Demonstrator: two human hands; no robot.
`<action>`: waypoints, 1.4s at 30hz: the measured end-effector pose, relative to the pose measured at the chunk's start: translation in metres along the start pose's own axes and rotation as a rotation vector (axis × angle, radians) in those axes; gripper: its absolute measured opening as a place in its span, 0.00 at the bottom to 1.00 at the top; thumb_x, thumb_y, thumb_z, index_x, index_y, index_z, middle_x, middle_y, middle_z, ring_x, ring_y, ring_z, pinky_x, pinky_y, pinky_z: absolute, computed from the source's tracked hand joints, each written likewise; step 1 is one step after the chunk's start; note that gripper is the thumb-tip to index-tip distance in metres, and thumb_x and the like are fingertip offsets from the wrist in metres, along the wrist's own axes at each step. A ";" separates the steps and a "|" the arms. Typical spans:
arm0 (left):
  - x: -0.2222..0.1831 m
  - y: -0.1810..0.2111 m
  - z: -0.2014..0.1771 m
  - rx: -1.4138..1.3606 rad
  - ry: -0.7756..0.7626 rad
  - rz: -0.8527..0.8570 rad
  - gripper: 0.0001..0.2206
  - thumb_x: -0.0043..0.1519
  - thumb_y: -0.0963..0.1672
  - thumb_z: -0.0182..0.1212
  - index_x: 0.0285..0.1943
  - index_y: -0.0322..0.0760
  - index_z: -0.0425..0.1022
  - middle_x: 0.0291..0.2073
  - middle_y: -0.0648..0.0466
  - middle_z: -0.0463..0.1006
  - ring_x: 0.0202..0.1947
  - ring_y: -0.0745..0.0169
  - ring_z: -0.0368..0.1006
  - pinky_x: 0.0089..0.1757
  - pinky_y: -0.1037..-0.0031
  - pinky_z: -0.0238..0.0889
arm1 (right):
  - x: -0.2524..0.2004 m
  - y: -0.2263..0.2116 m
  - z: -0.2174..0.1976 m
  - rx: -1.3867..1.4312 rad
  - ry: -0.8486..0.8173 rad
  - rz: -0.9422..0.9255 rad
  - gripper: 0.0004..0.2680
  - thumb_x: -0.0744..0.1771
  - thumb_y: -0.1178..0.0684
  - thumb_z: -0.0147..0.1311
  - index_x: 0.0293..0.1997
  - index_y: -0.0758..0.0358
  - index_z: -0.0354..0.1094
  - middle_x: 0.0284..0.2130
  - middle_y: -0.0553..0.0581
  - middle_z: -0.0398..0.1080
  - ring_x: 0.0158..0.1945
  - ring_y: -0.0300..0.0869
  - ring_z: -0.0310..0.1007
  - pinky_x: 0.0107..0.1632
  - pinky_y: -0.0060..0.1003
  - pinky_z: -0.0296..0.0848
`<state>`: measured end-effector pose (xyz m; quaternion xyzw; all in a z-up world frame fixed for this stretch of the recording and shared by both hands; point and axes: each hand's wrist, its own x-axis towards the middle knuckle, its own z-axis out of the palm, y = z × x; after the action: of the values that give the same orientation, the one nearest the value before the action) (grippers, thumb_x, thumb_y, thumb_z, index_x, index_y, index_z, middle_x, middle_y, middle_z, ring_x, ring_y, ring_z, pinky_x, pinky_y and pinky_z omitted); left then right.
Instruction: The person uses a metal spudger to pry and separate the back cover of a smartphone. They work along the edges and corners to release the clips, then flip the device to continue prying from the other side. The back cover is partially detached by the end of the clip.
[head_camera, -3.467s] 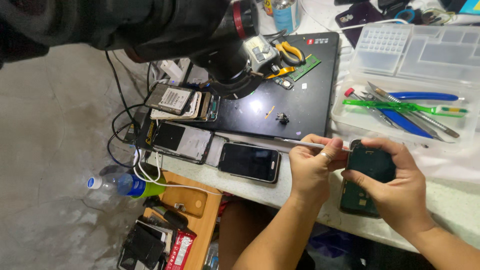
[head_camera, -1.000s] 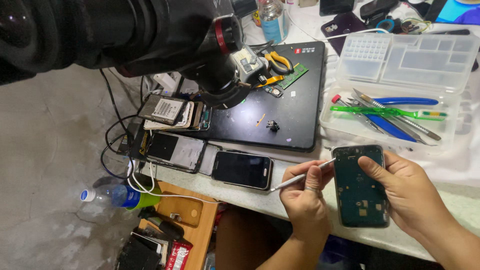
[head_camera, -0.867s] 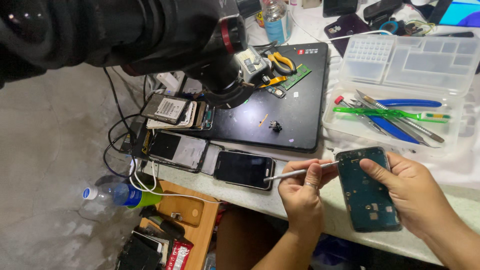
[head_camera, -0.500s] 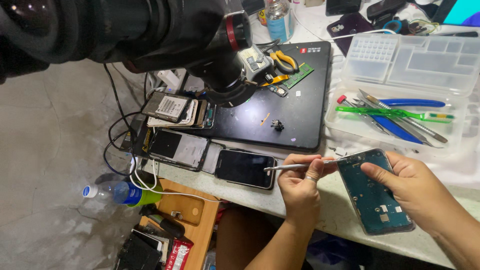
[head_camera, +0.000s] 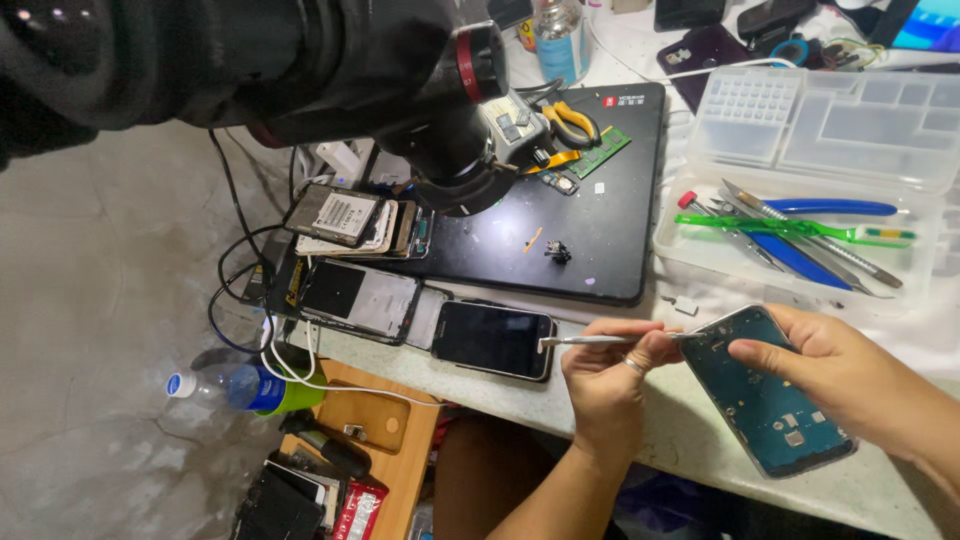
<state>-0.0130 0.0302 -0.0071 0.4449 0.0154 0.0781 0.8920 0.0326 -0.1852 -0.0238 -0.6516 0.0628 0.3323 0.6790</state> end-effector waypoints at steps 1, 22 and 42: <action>-0.001 0.000 -0.001 -0.011 0.011 -0.005 0.07 0.62 0.38 0.68 0.46 0.26 0.77 0.38 0.44 0.84 0.39 0.56 0.82 0.46 0.65 0.78 | -0.001 -0.001 0.004 -0.115 0.079 -0.177 0.15 0.68 0.50 0.59 0.58 0.66 0.68 0.36 0.63 0.75 0.32 0.41 0.74 0.29 0.36 0.73; -0.029 0.098 -0.012 1.588 -0.614 0.310 0.17 0.57 0.39 0.66 0.57 0.31 0.75 0.41 0.45 0.78 0.41 0.46 0.77 0.39 0.63 0.71 | -0.058 -0.049 0.077 -1.516 0.414 -0.092 0.37 0.56 0.26 0.60 0.73 0.38 0.56 0.42 0.47 0.70 0.35 0.45 0.80 0.37 0.38 0.79; -0.040 0.059 0.001 1.740 -0.430 0.289 0.15 0.57 0.38 0.59 0.54 0.26 0.72 0.38 0.43 0.73 0.28 0.46 0.78 0.29 0.63 0.71 | -0.054 -0.035 0.076 -1.520 0.404 -0.096 0.38 0.56 0.26 0.60 0.75 0.37 0.55 0.37 0.46 0.68 0.33 0.43 0.79 0.35 0.38 0.78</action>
<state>-0.0599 0.0579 0.0393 0.9641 -0.1541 0.0653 0.2061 -0.0169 -0.1319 0.0446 -0.9870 -0.0877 0.1298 0.0363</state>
